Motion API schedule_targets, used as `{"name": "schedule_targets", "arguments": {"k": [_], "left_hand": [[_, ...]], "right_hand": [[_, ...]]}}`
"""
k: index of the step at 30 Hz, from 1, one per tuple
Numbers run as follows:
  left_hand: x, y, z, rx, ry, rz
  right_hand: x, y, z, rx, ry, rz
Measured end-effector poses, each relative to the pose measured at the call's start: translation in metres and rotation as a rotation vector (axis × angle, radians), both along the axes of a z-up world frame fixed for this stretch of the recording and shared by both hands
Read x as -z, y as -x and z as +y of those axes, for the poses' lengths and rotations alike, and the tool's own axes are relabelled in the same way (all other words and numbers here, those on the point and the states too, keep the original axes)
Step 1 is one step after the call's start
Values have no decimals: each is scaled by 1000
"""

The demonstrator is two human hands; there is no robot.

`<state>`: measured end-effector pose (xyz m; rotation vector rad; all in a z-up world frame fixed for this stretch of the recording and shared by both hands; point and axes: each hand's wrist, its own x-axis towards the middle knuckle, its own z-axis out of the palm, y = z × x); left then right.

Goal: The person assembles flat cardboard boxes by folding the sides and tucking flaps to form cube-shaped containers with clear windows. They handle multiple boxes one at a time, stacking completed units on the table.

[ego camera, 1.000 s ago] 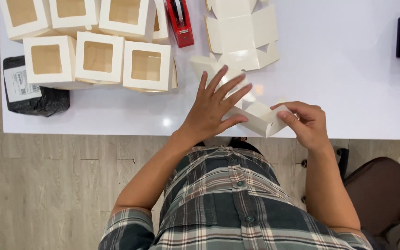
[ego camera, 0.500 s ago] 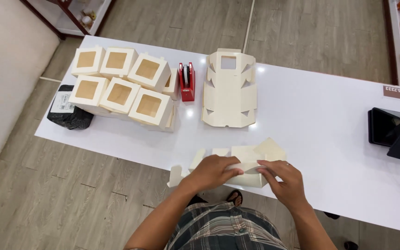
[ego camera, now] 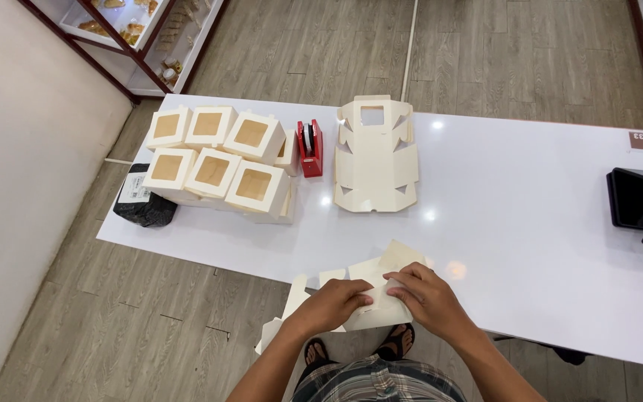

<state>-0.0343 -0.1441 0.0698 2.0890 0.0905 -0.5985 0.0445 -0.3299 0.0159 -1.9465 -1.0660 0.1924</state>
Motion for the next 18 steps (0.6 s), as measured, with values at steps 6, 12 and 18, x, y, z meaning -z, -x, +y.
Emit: {"name": "schedule_targets", "arguments": {"k": [6,12,18], "left_hand": [[5,49,29,-40,119,48],[-26,130,64,-170,54,66],[-16,221,107,-260,175,-134]], "right_hand": [[-25,42,25,4,-23,395],[-22,112,75,165,-282,145],[-22,191,136,109,-322,-47]]}}
